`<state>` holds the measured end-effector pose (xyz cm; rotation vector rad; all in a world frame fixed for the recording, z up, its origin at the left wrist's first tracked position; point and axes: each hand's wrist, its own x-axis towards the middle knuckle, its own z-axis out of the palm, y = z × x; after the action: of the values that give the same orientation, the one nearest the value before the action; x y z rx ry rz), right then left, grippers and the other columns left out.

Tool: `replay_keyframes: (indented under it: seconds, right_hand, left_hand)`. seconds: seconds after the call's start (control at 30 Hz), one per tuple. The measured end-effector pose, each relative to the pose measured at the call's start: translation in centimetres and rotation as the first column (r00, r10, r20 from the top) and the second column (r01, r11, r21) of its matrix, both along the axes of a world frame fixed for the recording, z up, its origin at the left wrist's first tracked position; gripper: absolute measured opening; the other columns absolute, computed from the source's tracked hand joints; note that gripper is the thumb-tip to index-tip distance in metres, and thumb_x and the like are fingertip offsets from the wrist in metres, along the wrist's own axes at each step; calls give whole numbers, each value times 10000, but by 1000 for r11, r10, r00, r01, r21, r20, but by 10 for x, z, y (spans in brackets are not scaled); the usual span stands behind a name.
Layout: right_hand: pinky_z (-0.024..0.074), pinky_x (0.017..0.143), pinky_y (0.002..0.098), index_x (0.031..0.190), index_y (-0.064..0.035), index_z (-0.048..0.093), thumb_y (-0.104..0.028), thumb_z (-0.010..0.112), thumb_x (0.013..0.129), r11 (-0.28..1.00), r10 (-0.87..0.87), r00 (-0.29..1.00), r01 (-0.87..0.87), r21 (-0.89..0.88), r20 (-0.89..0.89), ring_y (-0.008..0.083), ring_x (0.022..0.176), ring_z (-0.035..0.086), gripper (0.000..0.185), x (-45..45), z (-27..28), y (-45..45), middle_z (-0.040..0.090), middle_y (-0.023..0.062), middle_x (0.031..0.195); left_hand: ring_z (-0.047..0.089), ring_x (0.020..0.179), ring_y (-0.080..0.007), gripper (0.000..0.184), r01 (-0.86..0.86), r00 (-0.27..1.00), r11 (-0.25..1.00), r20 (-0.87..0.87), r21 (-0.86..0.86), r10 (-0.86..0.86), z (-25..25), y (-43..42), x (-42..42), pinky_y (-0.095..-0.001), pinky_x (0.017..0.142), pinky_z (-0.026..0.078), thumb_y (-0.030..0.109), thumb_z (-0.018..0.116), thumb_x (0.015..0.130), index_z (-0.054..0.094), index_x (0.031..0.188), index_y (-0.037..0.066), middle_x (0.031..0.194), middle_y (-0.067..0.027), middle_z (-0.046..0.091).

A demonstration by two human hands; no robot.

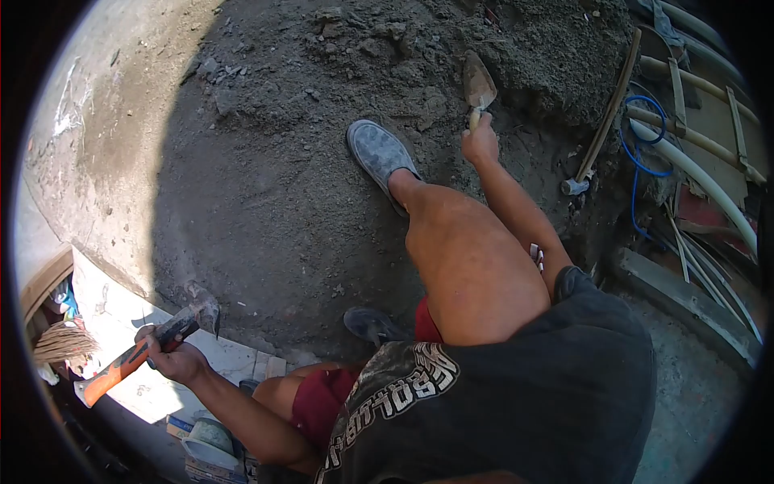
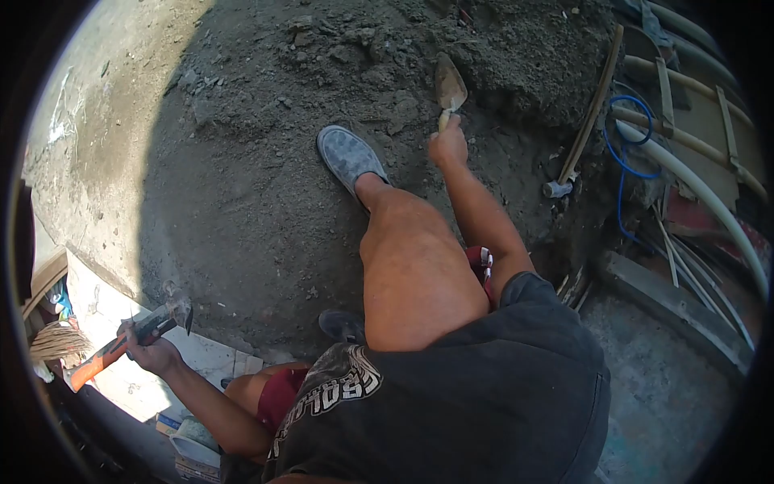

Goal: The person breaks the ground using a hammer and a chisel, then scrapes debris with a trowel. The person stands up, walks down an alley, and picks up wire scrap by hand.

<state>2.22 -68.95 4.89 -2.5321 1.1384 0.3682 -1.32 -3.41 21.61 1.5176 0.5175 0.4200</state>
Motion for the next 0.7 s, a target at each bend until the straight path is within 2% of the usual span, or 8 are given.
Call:
replay_keyframes:
  seconds: [0.13, 0.23, 0.33, 0.43, 0.5, 0.53, 0.6, 0.7]
  right_hand:
    - [490, 923, 514, 1391, 18, 276, -158, 587, 878, 997, 50, 990, -43, 60, -128, 482, 1102, 589, 625, -21, -28, 51, 552, 321, 1208]
    - [488, 927, 515, 1400, 44, 267, -148, 558, 885, 993, 58, 996, -50, 108, -72, 474, 1104, 591, 622, 4, -26, 59, 550, 326, 1193]
    - [493, 918, 518, 1389, 65, 276, -129, 525, 894, 978, 176, 984, -174, 120, -11, 467, 1085, 603, 588, 15, -23, 70, 555, 325, 1181]
    - [495, 888, 531, 1381, 38, 320, -110, 507, 894, 947, 307, 952, -305, 101, -3, 462, 1037, 620, 543, 33, -6, 75, 564, 310, 1172]
    - [498, 850, 542, 1389, -16, 358, -113, 518, 887, 853, 516, 850, -521, 29, 107, 453, 995, 632, 536, 32, 7, 67, 573, 279, 1163]
    - [494, 829, 549, 1402, -62, 375, -140, 520, 895, 845, 529, 841, -534, 21, 117, 452, 968, 634, 533, 29, 16, 62, 577, 255, 1153]
    - [489, 828, 553, 1407, -62, 367, -177, 541, 901, 935, 344, 909, -355, 6, 236, 460, 982, 624, 547, 2, 15, 55, 575, 259, 1164]
    - [429, 971, 514, 1396, -11, 273, -155, 606, 880, 976, -216, 947, 209, 55, 238, 486, 1154, 550, 631, -49, 2, 36, 537, 313, 1282]
  left_hand:
    - [502, 839, -123, 254, -26, 1000, 998, 3, 55, 26, 3, -16, 7, -255, 637, 374, 230, 538, 911, 588, 1085, 53, 983, -49, 543]
    - [465, 759, -118, 243, -44, 999, 997, -23, 64, 45, 9, -30, 11, -247, 617, 363, 251, 528, 910, 579, 1037, 51, 913, -39, 510]
    - [438, 693, -116, 254, -10, 1000, 996, -22, 85, 12, 8, -32, 16, -241, 598, 358, 282, 521, 917, 571, 1006, 49, 861, -33, 476]
    - [436, 689, -119, 257, -26, 999, 997, -27, 78, 29, 7, -44, 22, -247, 601, 360, 289, 522, 918, 571, 1001, 50, 854, -32, 467]
    - [430, 680, -117, 251, -28, 999, 996, -40, 87, 31, 9, -50, 26, -249, 611, 360, 289, 524, 916, 565, 984, 51, 837, -31, 455]
    - [432, 679, -115, 241, -6, 999, 997, -42, 81, 10, 9, -53, 26, -248, 612, 358, 281, 522, 916, 562, 979, 53, 836, -31, 458]
    - [438, 672, -113, 216, 68, 997, 995, -31, 70, -66, 10, -48, 24, -247, 613, 358, 260, 523, 910, 555, 971, 55, 836, -32, 467]
    - [436, 652, -113, 215, 77, 997, 995, 3, 70, -77, 17, -45, 16, -243, 610, 360, 254, 524, 908, 556, 976, 52, 820, -32, 467]
